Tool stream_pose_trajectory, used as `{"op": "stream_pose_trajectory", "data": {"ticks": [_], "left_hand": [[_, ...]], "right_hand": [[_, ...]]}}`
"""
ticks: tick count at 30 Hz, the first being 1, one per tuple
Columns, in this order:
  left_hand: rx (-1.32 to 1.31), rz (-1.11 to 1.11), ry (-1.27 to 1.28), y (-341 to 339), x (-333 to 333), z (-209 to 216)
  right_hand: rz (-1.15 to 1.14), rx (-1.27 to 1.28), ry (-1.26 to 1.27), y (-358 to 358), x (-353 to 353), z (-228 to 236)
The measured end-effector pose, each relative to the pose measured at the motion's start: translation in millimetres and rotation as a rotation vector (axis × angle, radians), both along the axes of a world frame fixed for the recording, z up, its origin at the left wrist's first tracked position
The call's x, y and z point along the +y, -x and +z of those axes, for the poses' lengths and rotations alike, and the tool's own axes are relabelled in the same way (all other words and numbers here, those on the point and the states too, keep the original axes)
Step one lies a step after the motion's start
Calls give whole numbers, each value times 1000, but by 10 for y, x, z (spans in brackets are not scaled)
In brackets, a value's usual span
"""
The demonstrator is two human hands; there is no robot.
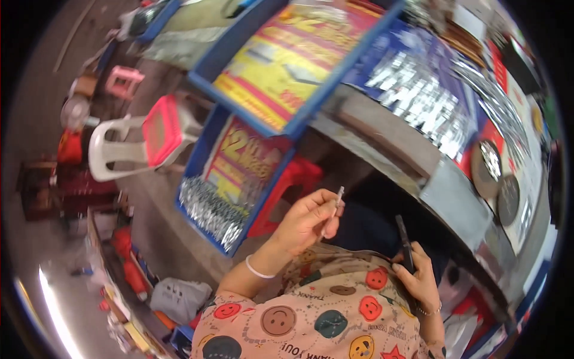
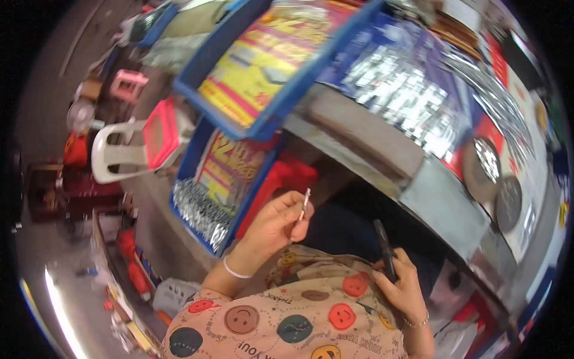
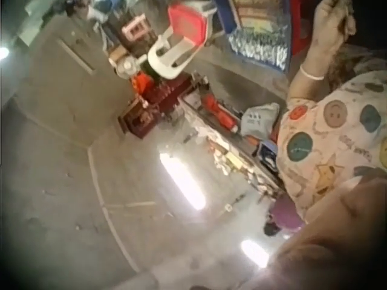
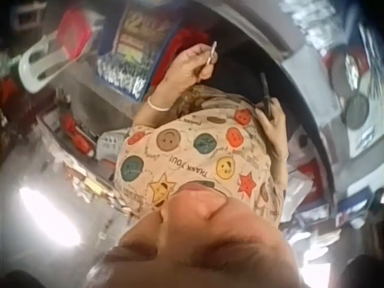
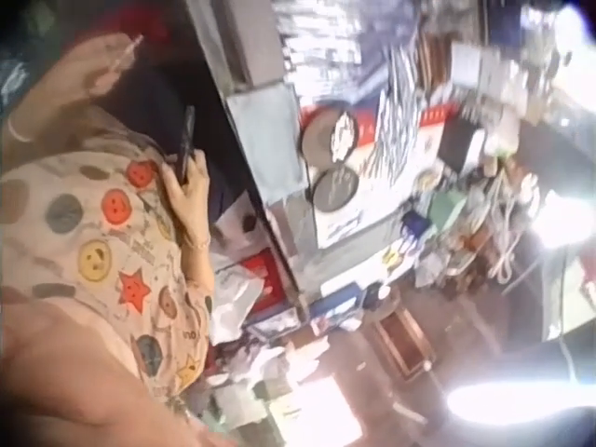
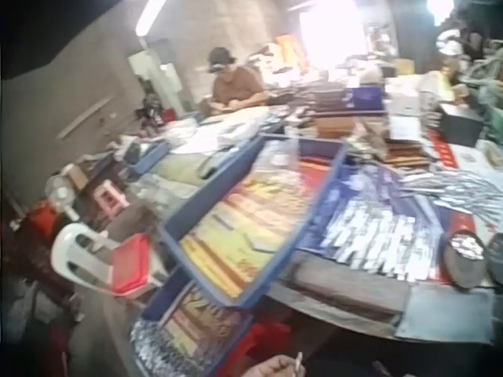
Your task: The person is assembling small metal components by crimping them with pliers onto long metal strips.
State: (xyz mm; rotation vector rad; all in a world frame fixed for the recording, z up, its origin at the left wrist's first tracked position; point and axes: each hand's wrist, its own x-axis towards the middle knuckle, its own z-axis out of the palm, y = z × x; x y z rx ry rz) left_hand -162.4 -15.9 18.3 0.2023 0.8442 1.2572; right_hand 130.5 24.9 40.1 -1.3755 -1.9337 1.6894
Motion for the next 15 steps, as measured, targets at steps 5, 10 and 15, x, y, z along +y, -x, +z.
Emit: {"op": "stream_pose_trajectory", "data": {"ticks": [5,10,15], "left_hand": [[867,444,77,1024,-568,20],[1228,559,194,1695,-953,16],[1597,204,197,1940,-652,-490]], "right_hand": [[59,28,-15,155,27,-90],[153,17,-55,356,94,-50],[243,9,-80,455,66,62]]}}
